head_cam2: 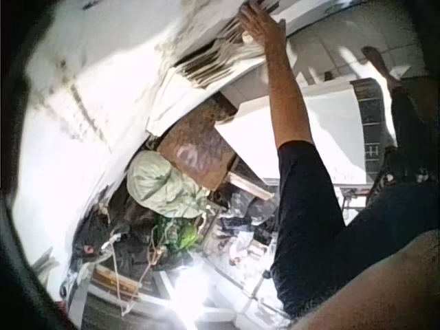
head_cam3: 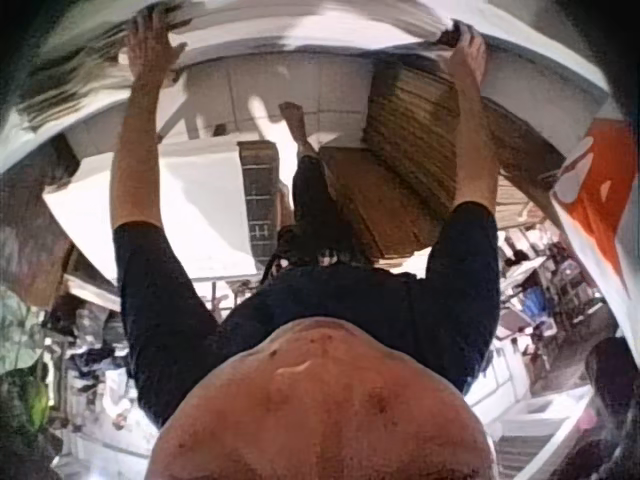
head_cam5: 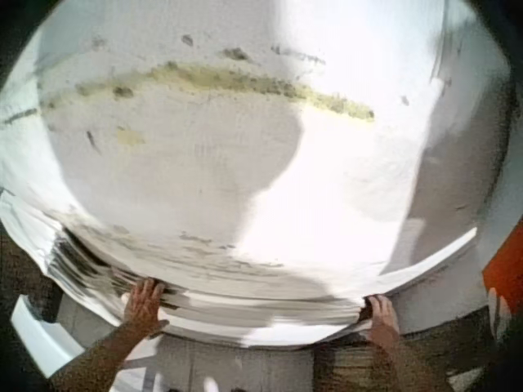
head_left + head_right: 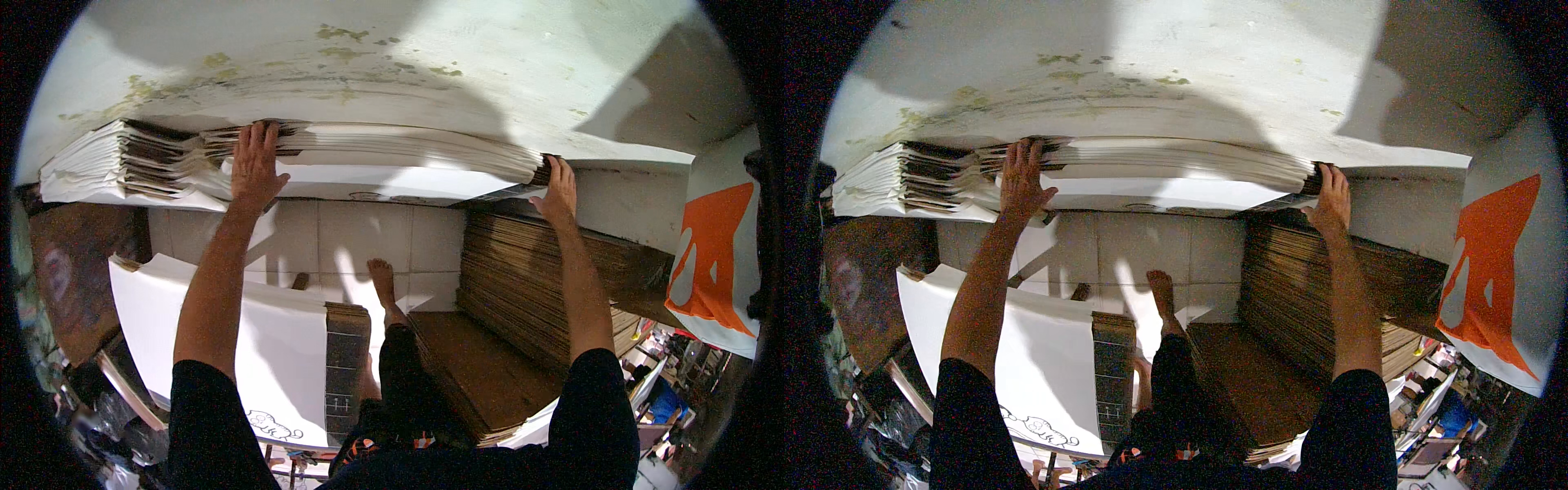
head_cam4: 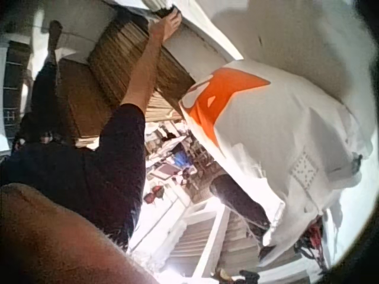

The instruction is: The person performs screen printing on white paper sheets using a wooden frame and squeegee. They repeatedly align the frame, pull the squeegee across the mesh to transfer a cartoon character design, lift the frame, and stack the printed sheets. A coworker assists by handling the printed sheets.

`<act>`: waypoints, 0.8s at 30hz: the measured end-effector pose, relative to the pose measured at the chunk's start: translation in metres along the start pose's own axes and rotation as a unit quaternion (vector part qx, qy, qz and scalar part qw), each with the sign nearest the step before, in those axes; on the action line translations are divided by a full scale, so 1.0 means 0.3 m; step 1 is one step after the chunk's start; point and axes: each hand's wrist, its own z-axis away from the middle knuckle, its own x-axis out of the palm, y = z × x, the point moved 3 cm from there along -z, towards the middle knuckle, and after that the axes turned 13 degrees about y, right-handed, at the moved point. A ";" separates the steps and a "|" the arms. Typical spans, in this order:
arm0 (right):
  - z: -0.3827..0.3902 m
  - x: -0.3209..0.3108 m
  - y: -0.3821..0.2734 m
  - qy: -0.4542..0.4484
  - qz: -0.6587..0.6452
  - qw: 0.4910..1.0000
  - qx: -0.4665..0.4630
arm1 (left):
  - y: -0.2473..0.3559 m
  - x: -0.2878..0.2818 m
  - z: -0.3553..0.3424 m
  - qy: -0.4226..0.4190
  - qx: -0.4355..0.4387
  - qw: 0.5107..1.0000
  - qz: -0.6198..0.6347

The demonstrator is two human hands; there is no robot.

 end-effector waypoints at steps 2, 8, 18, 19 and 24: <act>-0.016 0.012 0.014 0.008 0.016 1.000 0.007 | -0.008 0.002 0.004 -0.016 -0.008 1.000 -0.004; 0.016 0.029 0.046 0.057 0.053 0.997 -0.010 | -0.019 0.002 -0.007 -0.050 -0.004 0.997 -0.061; 0.130 0.112 0.163 -0.076 -0.006 0.984 -0.164 | -0.030 -0.013 0.254 -0.074 0.102 0.991 -0.034; 0.150 0.115 0.166 -0.125 -0.027 0.981 -0.145 | -0.032 -0.007 0.278 -0.119 0.099 0.988 -0.028; 0.255 0.026 0.092 -0.291 -0.102 0.951 0.008 | -0.039 -0.029 0.397 -0.270 0.119 0.955 -0.029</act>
